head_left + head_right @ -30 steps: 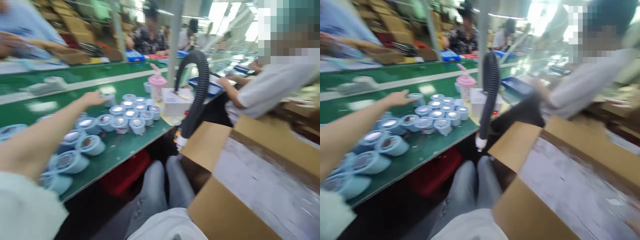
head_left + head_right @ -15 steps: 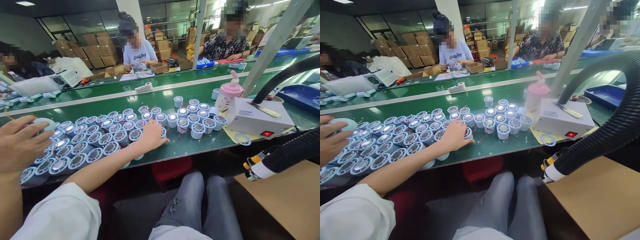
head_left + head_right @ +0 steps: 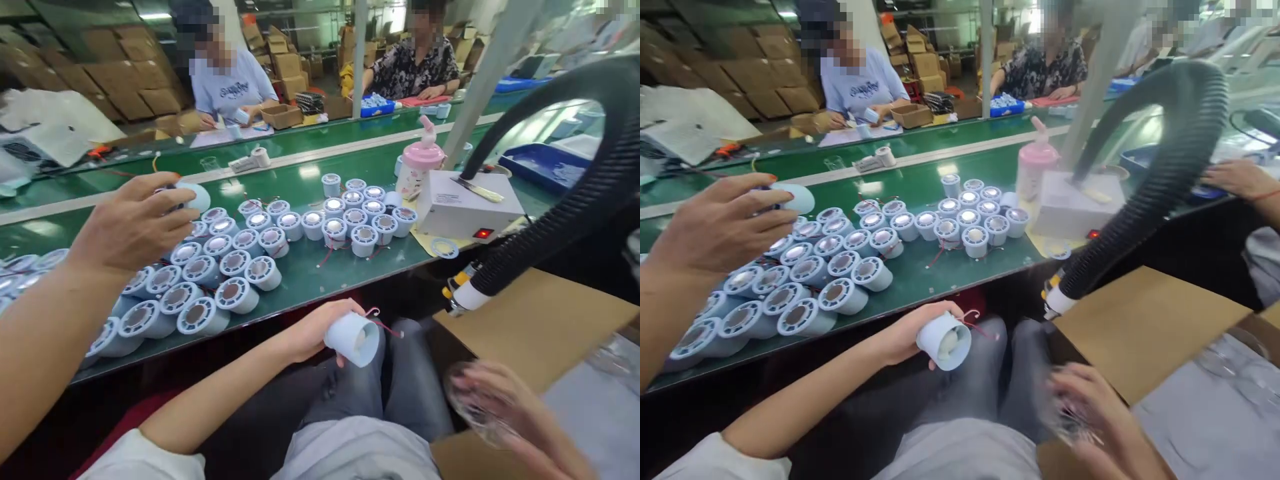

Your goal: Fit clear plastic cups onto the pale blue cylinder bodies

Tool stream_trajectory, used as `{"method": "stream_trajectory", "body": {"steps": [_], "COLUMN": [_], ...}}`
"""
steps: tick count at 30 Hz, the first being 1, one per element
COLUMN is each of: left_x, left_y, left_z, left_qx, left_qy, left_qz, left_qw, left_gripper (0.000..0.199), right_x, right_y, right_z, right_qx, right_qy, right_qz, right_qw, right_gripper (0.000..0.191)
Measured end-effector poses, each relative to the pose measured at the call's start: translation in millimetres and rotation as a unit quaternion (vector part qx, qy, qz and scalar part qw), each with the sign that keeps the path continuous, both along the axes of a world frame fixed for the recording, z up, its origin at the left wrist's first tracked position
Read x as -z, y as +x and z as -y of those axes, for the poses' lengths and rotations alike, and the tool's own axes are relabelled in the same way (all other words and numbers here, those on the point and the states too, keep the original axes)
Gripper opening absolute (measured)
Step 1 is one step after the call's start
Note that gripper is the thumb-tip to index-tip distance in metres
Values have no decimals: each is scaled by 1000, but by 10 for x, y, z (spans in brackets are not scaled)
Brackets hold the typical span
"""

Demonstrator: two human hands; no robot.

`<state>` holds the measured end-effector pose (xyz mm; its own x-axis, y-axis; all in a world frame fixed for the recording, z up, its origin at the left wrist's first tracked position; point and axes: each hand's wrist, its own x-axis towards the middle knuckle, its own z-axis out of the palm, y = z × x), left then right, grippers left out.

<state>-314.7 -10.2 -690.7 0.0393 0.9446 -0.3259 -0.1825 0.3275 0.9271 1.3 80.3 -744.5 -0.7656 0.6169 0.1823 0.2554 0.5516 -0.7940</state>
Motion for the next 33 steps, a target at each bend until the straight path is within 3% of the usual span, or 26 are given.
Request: {"method": "stream_trajectory", "body": {"steps": [3, 6, 8, 11, 14, 17, 21, 26, 28, 30, 31, 33], "left_x": [173, 170, 121, 83, 149, 289, 443, 418, 380, 360, 358, 364], "left_y": [258, 373, 402, 427, 448, 460, 468, 495, 511, 519, 519, 510], "left_z": [-126, -179, -173, -142, -121, -112, -109, -107, -103, -94, -87, -71], "left_qx": [83, 135, 150, 134, 92, 75, 78, 107, 118, 111, 101, 80], "left_qy": [-18, 64, 149, 203, 231, 271, 293, 273, 245, 196, 168, 127], "left_qz": [14, -132, -247, -336, -326, -316, -329, -291, -234, -152, -108, -31], "left_qw": [996, 980, 946, 910, 912, 906, 894, 911, 933, 962, 975, 988], "left_gripper": [33, 25, 20, 16, 36, 60, 61, 66, 66, 66, 66, 66], "right_x": [-112, -186, -201, -217, -280, -367, -405, -360, -341, -319, -304, -268], "right_y": [-341, -627, -694, -666, -618, -610, -630, -633, -617, -586, -566, -519], "right_z": [108, 88, 53, 30, 41, 62, 62, -35, -84, -110, -110, -85], "right_qx": [-37, 29, 27, -16, -16, 9, 56, 97, 86, 42, 15, -25], "right_qy": [157, 289, 292, 174, 0, -106, -217, -287, -324, -343, -327, -239], "right_qz": [12, 70, 108, 106, 64, 30, 8, -62, -91, -99, -92, -69], "right_qw": [987, 954, 950, 979, 998, 994, 975, 951, 938, 933, 941, 968], "right_gripper": [52, 53, 44, 25, 4, 27, 31, 32, 32, 18, 13, 37]}}
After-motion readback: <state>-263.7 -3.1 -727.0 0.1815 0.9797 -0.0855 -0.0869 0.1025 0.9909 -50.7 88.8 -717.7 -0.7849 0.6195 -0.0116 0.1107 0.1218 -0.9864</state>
